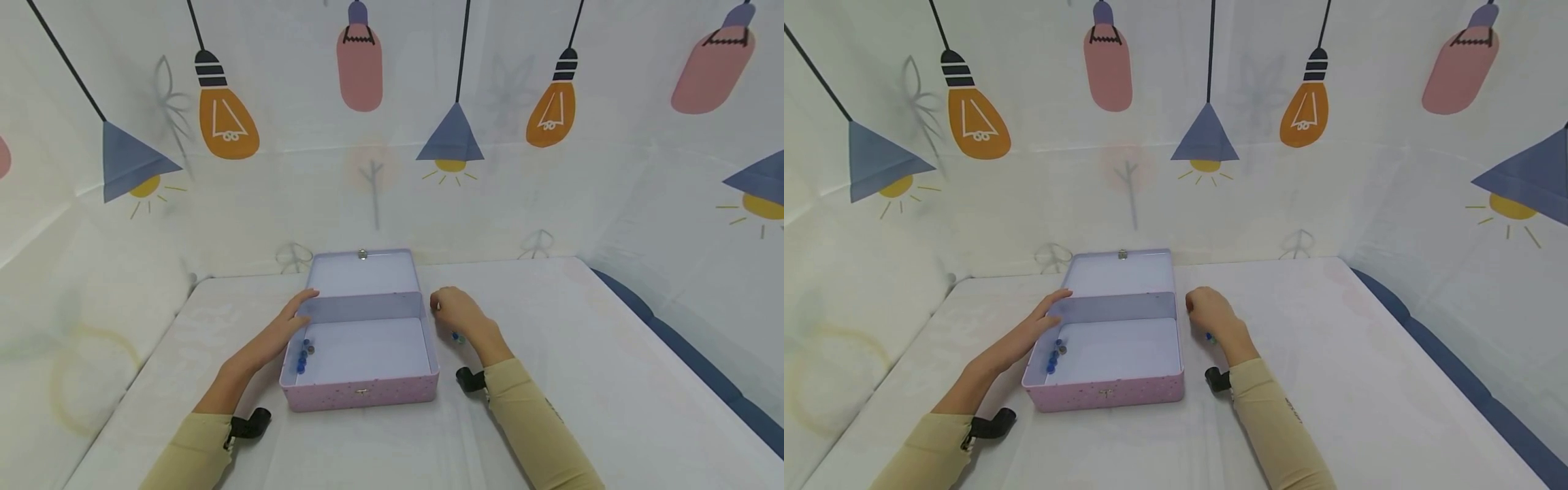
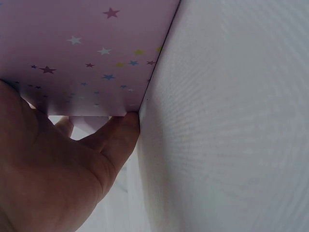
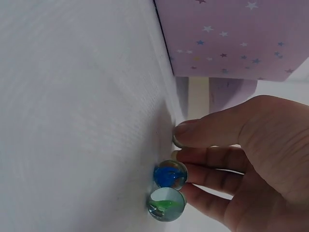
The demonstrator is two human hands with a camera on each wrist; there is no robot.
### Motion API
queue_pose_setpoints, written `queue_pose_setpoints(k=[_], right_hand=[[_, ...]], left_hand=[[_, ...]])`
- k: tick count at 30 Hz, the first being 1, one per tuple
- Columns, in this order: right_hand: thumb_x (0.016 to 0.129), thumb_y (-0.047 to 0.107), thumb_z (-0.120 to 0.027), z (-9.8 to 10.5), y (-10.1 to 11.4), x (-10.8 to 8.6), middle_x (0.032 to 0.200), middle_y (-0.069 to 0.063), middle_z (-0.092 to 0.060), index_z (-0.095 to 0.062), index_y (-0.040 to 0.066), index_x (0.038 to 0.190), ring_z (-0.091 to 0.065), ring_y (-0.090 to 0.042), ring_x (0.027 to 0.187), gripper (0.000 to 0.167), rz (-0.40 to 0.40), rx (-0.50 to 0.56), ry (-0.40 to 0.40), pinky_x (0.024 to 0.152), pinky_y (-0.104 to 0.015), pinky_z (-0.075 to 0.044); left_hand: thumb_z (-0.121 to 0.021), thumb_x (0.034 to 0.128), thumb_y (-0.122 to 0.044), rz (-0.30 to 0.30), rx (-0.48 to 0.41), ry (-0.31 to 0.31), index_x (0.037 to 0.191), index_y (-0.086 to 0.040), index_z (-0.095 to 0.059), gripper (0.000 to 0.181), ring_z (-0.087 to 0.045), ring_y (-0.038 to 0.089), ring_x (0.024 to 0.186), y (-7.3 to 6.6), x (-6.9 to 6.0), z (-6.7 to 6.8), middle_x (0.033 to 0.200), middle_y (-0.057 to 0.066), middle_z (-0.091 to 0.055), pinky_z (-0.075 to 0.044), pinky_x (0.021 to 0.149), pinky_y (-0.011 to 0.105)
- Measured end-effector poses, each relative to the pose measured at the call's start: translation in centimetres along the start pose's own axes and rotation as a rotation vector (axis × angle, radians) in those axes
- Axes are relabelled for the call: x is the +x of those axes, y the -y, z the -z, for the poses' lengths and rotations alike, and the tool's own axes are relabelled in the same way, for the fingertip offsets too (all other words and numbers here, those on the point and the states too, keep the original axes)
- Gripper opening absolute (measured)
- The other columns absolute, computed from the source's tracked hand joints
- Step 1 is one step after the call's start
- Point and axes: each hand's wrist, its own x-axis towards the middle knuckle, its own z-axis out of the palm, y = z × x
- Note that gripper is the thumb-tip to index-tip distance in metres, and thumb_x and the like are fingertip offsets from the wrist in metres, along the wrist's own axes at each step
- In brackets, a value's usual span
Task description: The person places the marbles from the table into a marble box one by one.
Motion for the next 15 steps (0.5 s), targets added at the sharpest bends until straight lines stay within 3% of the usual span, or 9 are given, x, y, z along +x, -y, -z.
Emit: queue_pose_setpoints(k=[7, 15], right_hand=[[0.089, 0.007, -0.061, 0.6, 0.1, -0.3, 0.1, -0.011, -0.072, -0.073, 0.005, 0.102, -0.063, -0.024, 0.089, 0.018, -0.006, 0.042, -0.003, 0.081, -0.043, -0.053], [0.089, 0.007, -0.06, 2.0, 0.7, -0.3, 0.095, -0.01, -0.07, -0.073, 0.005, 0.102, -0.059, -0.021, 0.082, 0.019, 0.054, 0.08, -0.079, 0.072, -0.038, -0.053]], left_hand=[[-0.038, 0.1047, -0.019, 0.002, -0.006, -0.003, 0.158, -0.021, -0.018, 0.057, 0.007, 0.04, 0.155, -0.1, 0.0, 0.0, 0.168, 0.012, 0.001, -0.001, 0.117, 0.072], [-0.038, 0.1047, -0.02, 0.001, -0.008, 0.0, 0.159, -0.021, -0.016, 0.058, 0.007, 0.04, 0.155, 0.0, 0.0, 0.0, 0.168, 0.012, 0.001, -0.002, 0.117, 0.072]])
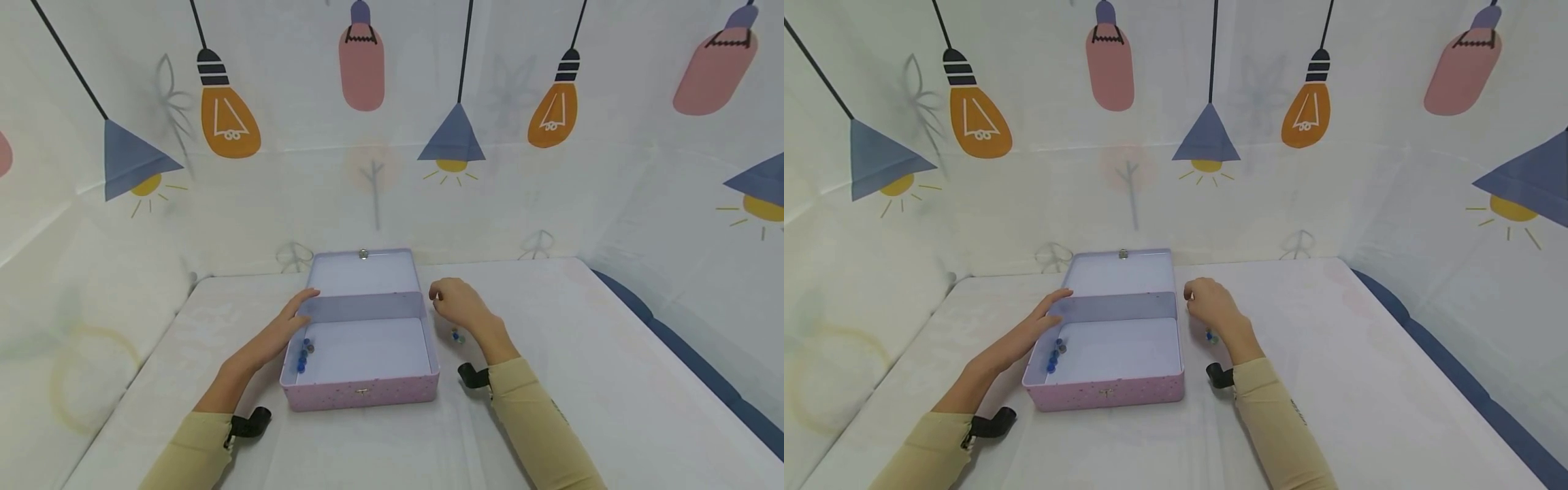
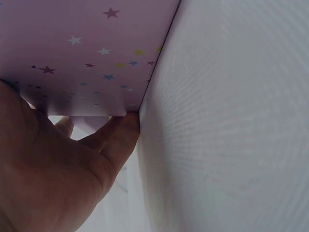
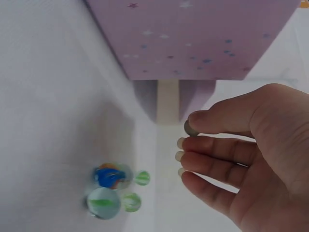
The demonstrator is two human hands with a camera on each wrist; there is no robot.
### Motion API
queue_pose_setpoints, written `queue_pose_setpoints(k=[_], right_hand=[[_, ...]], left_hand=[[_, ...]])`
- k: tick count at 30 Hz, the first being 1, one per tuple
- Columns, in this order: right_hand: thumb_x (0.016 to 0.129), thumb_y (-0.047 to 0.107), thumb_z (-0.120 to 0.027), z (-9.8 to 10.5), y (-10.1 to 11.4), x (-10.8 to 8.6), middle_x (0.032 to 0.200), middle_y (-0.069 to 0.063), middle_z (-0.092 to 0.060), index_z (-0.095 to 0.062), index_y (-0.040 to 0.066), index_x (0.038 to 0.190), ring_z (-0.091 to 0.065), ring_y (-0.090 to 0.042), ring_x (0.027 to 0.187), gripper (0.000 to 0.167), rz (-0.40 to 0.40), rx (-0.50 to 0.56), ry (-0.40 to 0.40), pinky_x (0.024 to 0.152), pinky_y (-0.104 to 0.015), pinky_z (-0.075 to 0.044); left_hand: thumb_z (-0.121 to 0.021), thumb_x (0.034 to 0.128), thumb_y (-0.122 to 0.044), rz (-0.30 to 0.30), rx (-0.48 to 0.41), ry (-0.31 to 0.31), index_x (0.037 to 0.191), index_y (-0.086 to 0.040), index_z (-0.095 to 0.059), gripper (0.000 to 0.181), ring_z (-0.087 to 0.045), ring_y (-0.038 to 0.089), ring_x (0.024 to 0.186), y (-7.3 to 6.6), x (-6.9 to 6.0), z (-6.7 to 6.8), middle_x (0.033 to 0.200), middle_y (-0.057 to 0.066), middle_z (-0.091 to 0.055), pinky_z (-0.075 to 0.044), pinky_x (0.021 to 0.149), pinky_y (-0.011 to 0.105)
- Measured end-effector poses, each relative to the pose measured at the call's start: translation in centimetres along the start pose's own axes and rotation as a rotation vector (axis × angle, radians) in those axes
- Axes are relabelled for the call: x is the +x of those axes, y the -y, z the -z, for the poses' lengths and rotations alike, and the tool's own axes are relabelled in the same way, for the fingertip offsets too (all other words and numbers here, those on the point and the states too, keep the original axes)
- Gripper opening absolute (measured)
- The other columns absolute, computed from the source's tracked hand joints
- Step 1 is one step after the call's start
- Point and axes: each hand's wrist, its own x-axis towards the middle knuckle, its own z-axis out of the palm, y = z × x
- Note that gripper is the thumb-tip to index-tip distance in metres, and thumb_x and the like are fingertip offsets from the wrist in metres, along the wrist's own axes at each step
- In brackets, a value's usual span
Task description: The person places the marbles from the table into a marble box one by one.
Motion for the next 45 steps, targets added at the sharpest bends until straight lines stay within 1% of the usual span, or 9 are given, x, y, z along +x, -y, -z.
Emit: queue_pose_setpoints(k=[3, 8, 13, 21, 27, 34, 37, 41, 45], right_hand=[[0.089, 0.006, -0.059, 0.4, 0.4, -0.1, 0.093, -0.009, -0.069, -0.073, 0.004, 0.102, -0.058, -0.02, 0.08, 0.019, 0.034, 0.018, -0.035, 0.071, -0.036, -0.052], [0.09, 0.005, -0.059, 1.1, 1.3, -0.3, 0.092, -0.007, -0.069, -0.073, 0.006, 0.101, -0.057, -0.019, 0.079, 0.019, 0.066, 0.047, -0.079, 0.071, -0.035, -0.052], [0.091, 0.007, -0.059, 1.9, 2.6, -0.5, 0.089, -0.004, -0.068, -0.073, 0.008, 0.102, -0.056, -0.017, 0.078, 0.018, 0.08, 0.04, -0.079, 0.07, -0.033, -0.051], [0.091, 0.008, -0.061, 2.9, 4.8, -1.0, 0.083, -0.002, -0.064, -0.073, 0.006, 0.104, -0.054, -0.016, 0.074, 0.018, 0.111, 0.044, -0.082, 0.067, -0.031, -0.048], [0.093, 0.006, -0.061, 2.4, 6.1, -1.1, 0.086, 0.0, -0.064, -0.073, 0.005, 0.106, -0.054, -0.014, 0.077, 0.018, 0.168, 0.061, -0.05, 0.069, -0.029, -0.048], [0.092, 0.005, -0.062, 1.2, 7.4, -1.1, 0.081, 0.002, -0.061, -0.073, 0.007, 0.101, -0.051, -0.012, 0.074, 0.015, 0.256, 0.112, 0.009, 0.066, -0.024, -0.045], [0.091, 0.005, -0.062, 0.7, 7.8, -1.1, 0.084, 0.001, -0.064, -0.073, 0.006, 0.102, -0.052, -0.011, 0.075, 0.016, 0.285, 0.109, 0.035, 0.067, -0.024, -0.046], [0.092, 0.005, -0.061, 0.1, 8.1, -1.1, 0.089, 0.0, -0.067, -0.073, 0.004, 0.104, -0.054, -0.011, 0.078, 0.017, 0.283, 0.104, 0.074, 0.07, -0.025, -0.048], [0.092, 0.005, -0.062, -0.5, 8.3, -1.0, 0.089, 0.0, -0.069, -0.073, 0.005, 0.103, -0.055, -0.011, 0.078, 0.016, 0.279, 0.086, 0.099, 0.071, -0.026, -0.049]], left_hand=[[-0.037, 0.1048, -0.019, -0.003, -0.002, 0.002, 0.159, -0.02, -0.016, 0.058, 0.008, 0.04, 0.155, 0.1, 0.0, 0.0, 0.168, 0.012, 0.002, -0.001, 0.117, 0.072], [-0.037, 0.1049, -0.019, -0.005, -0.001, 0.001, 0.158, -0.02, -0.017, 0.057, 0.007, 0.04, 0.155, 0.3, 0.0, -0.1, 0.168, 0.012, 0.001, -0.002, 0.117, 0.071], [-0.037, 0.105, -0.018, -0.003, 0.0, 0.002, 0.159, -0.02, -0.016, 0.057, 0.007, 0.04, 0.155, 0.2, 0.0, -0.1, 0.168, 0.012, 0.001, -0.003, 0.117, 0.072], [-0.037, 0.1045, -0.019, -0.006, 0.005, -0.005, 0.158, -0.021, -0.018, 0.057, 0.007, 0.04, 0.155, 0.2, 0.1, 0.0, 0.168, 0.012, 0.001, -0.001, 0.117, 0.071], [-0.037, 0.1045, -0.019, -0.016, 0.011, -0.006, 0.158, -0.021, -0.018, 0.057, 0.007, 0.039, 0.155, 0.2, 0.1, 0.0, 0.168, 0.013, 0.001, -0.001, 0.117, 0.071], [-0.037, 0.1042, -0.019, -0.016, 0.014, -0.006, 0.158, -0.02, -0.018, 0.057, 0.007, 0.04, 0.155, 0.3, 0.1, 0.1, 0.168, 0.013, 0.0, -0.001, 0.117, 0.071], [-0.038, 0.1043, -0.018, -0.012, 0.011, -0.006, 0.158, -0.02, -0.018, 0.057, 0.007, 0.04, 0.155, 0.3, 0.1, 0.0, 0.168, 0.013, 0.0, -0.001, 0.117, 0.071], [-0.037, 0.1044, -0.018, -0.009, 0.014, -0.005, 0.158, -0.021, -0.018, 0.057, 0.007, 0.04, 0.155, 0.2, 0.1, 0.0, 0.168, 0.012, 0.0, -0.001, 0.117, 0.071], [-0.037, 0.1044, -0.018, -0.013, 0.019, -0.006, 0.158, -0.02, -0.018, 0.057, 0.007, 0.04, 0.155, 0.2, 0.2, 0.0, 0.168, 0.013, 0.0, -0.001, 0.117, 0.071]])
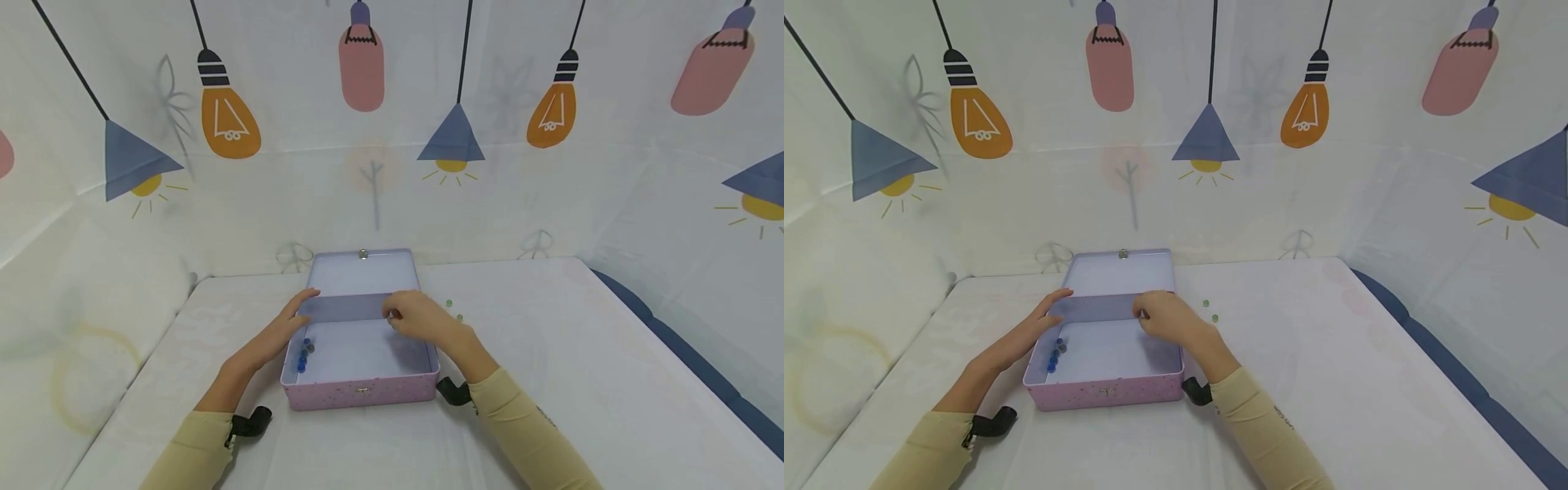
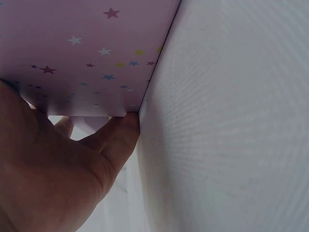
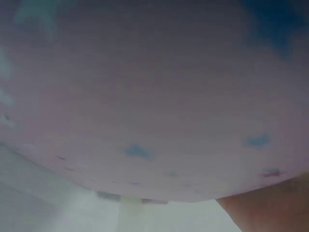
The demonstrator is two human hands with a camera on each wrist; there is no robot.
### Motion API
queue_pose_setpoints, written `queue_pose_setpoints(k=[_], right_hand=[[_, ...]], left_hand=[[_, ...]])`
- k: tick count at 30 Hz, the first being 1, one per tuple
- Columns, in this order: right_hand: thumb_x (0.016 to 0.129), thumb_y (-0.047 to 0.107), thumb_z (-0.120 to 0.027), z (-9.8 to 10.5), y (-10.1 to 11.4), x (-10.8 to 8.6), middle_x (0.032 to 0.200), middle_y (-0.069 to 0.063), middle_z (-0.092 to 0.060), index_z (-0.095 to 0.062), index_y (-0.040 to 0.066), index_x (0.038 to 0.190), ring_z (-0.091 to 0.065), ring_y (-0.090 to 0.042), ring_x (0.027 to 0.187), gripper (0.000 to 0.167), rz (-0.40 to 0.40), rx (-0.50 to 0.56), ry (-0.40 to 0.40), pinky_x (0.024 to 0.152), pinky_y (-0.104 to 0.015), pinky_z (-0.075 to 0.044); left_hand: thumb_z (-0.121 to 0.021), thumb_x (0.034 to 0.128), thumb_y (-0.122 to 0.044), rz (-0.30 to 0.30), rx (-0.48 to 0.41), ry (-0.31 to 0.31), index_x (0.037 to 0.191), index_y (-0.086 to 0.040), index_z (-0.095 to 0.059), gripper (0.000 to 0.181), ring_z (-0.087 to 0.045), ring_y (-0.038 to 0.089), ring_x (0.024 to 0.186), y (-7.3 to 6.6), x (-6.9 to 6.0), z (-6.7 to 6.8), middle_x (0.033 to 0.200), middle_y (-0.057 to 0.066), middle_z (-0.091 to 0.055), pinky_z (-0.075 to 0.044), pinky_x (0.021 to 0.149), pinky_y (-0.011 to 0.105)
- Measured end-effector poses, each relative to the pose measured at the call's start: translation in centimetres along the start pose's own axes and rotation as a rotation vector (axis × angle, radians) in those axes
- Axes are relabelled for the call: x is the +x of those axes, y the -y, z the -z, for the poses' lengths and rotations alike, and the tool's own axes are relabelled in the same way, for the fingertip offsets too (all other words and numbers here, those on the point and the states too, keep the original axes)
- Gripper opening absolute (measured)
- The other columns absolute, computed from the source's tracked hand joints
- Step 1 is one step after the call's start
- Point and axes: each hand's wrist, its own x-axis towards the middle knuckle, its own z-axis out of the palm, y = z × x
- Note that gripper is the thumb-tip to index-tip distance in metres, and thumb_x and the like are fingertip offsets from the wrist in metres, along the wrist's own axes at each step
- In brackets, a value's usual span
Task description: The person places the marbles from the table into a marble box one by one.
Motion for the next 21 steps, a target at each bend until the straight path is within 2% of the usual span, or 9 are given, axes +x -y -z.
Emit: queue_pose_setpoints(k=[9, 16, 21], right_hand=[[0.092, 0.006, -0.063, -0.9, 0.7, -0.1, 0.094, 0.0, -0.071, -0.073, 0.008, 0.099, -0.057, -0.01, 0.078, 0.012, 0.016, -0.068, 0.069, 0.07, -0.025, -0.05], [0.091, 0.008, -0.065, -1.5, 1.3, -0.4, 0.091, 0.002, -0.072, -0.073, 0.012, 0.094, -0.055, -0.008, 0.072, 0.01, -0.005, -0.178, 0.119, 0.064, -0.024, -0.048], [0.091, 0.008, -0.066, -2.0, 1.9, -0.5, 0.091, 0.004, -0.072, -0.074, 0.014, 0.092, -0.056, -0.008, 0.072, 0.01, -0.018, -0.242, 0.15, 0.065, -0.025, -0.049]], left_hand=[[-0.037, 0.1045, -0.018, 0.003, 0.0, 0.003, 0.158, -0.02, -0.018, 0.057, 0.008, 0.04, 0.155, -0.2, 0.1, -0.1, 0.168, 0.013, 0.001, -0.001, 0.117, 0.071], [-0.037, 0.1044, -0.018, 0.003, 0.003, 0.005, 0.158, -0.02, -0.018, 0.057, 0.007, 0.04, 0.155, -0.1, 0.1, -0.1, 0.168, 0.013, 0.001, -0.002, 0.118, 0.071], [-0.037, 0.1041, -0.018, 0.001, 0.002, 0.003, 0.158, -0.019, -0.018, 0.057, 0.007, 0.04, 0.155, -0.1, 0.1, -0.1, 0.168, 0.014, 0.0, -0.002, 0.117, 0.071]])
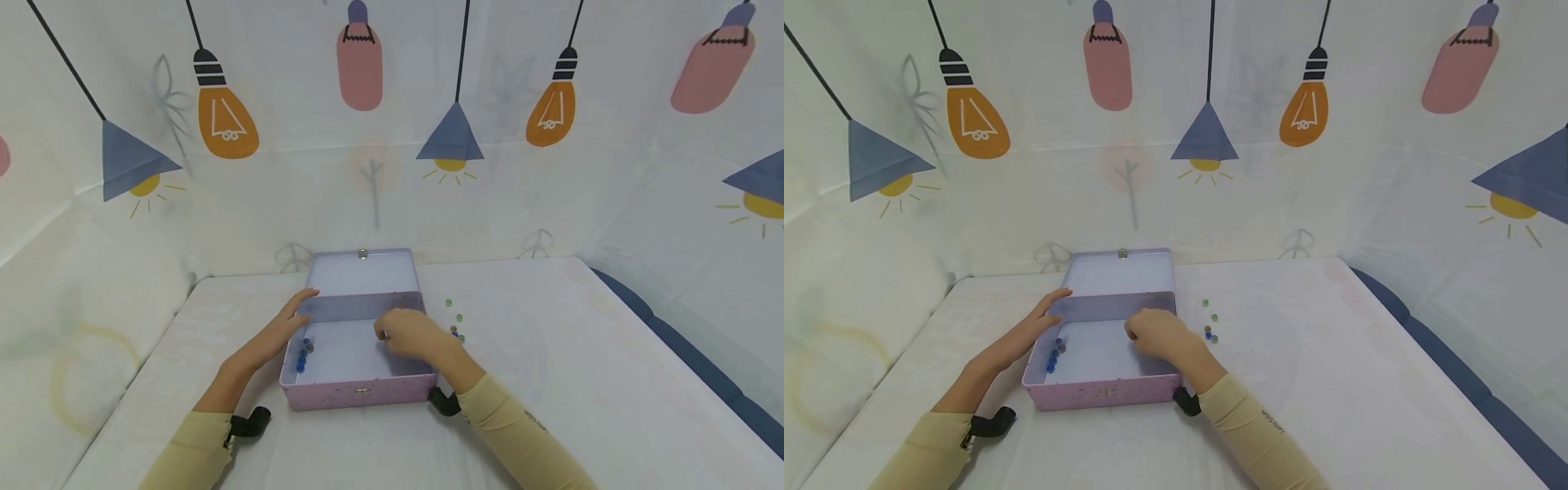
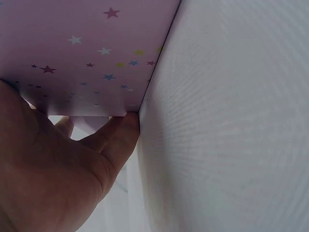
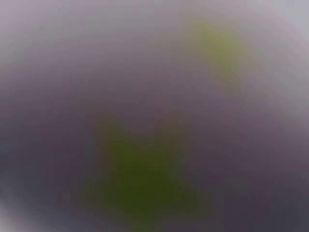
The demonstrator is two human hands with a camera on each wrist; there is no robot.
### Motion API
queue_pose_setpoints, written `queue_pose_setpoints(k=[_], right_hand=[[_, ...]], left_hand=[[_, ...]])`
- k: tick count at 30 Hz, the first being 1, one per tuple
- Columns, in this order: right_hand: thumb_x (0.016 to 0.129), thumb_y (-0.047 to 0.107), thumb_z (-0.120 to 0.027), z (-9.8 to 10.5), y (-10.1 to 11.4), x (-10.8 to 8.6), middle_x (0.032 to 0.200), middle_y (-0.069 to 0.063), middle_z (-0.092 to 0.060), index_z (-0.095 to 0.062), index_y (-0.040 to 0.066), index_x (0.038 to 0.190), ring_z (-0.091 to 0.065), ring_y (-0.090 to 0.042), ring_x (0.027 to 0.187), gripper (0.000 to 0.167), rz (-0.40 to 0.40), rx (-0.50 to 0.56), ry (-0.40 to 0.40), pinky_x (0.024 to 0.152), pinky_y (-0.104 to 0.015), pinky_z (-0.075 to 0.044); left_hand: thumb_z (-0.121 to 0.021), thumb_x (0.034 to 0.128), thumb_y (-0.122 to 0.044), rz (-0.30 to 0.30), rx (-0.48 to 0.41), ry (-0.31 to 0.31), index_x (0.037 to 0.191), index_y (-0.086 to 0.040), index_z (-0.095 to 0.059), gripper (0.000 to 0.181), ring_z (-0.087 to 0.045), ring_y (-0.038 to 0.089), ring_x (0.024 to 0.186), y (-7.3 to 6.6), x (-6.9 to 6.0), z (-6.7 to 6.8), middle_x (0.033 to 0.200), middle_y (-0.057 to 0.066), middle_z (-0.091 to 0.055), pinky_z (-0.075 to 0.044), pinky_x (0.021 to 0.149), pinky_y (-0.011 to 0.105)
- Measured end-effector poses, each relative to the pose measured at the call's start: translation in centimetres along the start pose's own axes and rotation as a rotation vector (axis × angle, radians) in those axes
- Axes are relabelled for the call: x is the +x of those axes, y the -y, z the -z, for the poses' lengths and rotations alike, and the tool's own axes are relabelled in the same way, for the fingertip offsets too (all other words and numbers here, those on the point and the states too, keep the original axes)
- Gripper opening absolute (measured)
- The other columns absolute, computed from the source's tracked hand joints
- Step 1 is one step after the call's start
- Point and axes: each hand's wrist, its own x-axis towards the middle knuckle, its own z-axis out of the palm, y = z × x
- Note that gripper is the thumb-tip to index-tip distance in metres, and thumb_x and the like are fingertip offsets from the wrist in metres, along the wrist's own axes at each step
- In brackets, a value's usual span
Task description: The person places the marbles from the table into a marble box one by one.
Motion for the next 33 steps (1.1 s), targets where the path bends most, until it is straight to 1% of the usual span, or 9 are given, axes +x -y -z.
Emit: queue_pose_setpoints(k=[3, 7, 13, 16, 22, 28, 33], right_hand=[[0.091, 0.007, -0.065, -0.3, 0.4, 0.0, 0.088, 0.005, -0.071, -0.073, 0.015, 0.09, -0.054, -0.008, 0.07, 0.011, -0.011, -0.023, 0.028, 0.064, -0.025, -0.048], [0.089, 0.003, -0.065, -0.6, 0.7, -0.1, 0.082, 0.006, -0.068, -0.072, 0.014, 0.086, -0.051, -0.008, 0.068, 0.014, -0.011, 0.001, 0.056, 0.062, -0.023, -0.046], [0.088, 0.002, -0.065, -0.8, 0.7, -0.1, 0.079, 0.006, -0.066, -0.071, 0.014, 0.084, -0.05, -0.009, 0.067, 0.014, -0.007, 0.018, 0.048, 0.06, -0.023, -0.044], [0.09, 0.005, -0.065, -0.8, 0.6, -0.1, 0.082, 0.005, -0.068, -0.072, 0.014, 0.088, -0.05, -0.008, 0.066, 0.012, -0.003, 0.023, 0.048, 0.061, -0.022, -0.045], [0.092, 0.01, -0.064, -0.4, 0.5, 0.0, 0.084, 0.002, -0.071, -0.073, 0.012, 0.092, -0.052, -0.008, 0.065, 0.009, 0.01, 0.072, 0.033, 0.06, -0.022, -0.046], [0.094, 0.012, -0.064, 0.2, 0.1, 0.1, 0.093, 0.002, -0.072, -0.073, 0.011, 0.099, -0.056, -0.007, 0.073, 0.011, 0.022, 0.092, 0.01, 0.068, -0.024, -0.049], [0.095, 0.011, -0.061, 0.9, -0.6, -0.2, 0.101, 0.0, -0.073, -0.073, 0.009, 0.106, -0.061, -0.01, 0.083, 0.017, -0.001, 0.151, -0.024, 0.075, -0.027, -0.052]], left_hand=[[-0.037, 0.1039, -0.018, 0.002, 0.005, 0.001, 0.158, -0.019, -0.018, 0.057, 0.007, 0.04, 0.155, 0.0, 0.0, 0.1, 0.168, 0.014, 0.001, -0.001, 0.117, 0.071], [-0.037, 0.1038, -0.018, 0.004, 0.005, 0.001, 0.158, -0.02, -0.018, 0.057, 0.007, 0.04, 0.155, -0.1, -0.1, 0.1, 0.168, 0.014, 0.001, -0.001, 0.117, 0.071], [-0.038, 0.1039, -0.019, 0.002, 0.006, -0.002, 0.158, -0.02, -0.019, 0.057, 0.007, 0.04, 0.155, 0.0, 0.0, 0.1, 0.168, 0.014, 0.0, -0.002, 0.117, 0.071], [-0.038, 0.1044, -0.02, 0.002, 0.007, -0.002, 0.158, -0.021, -0.018, 0.057, 0.007, 0.04, 0.155, 0.0, -0.1, 0.1, 0.168, 0.013, 0.0, -0.002, 0.117, 0.072], [-0.039, 0.1046, -0.022, 0.002, -0.003, -0.001, 0.158, -0.022, -0.018, 0.057, 0.007, 0.04, 0.155, 0.1, -0.4, 0.1, 0.168, 0.012, 0.001, -0.002, 0.117, 0.072], [-0.038, 0.1044, -0.02, 0.006, -0.007, -0.004, 0.158, -0.023, -0.018, 0.058, 0.007, 0.04, 0.155, 0.2, -0.3, 0.0, 0.168, 0.012, 0.001, -0.002, 0.117, 0.072], [-0.038, 0.1043, -0.018, 0.002, -0.007, -0.008, 0.158, -0.021, -0.019, 0.057, 0.006, 0.04, 0.155, 0.3, 0.0, 0.0, 0.168, 0.013, -0.001, -0.002, 0.117, 0.071]])
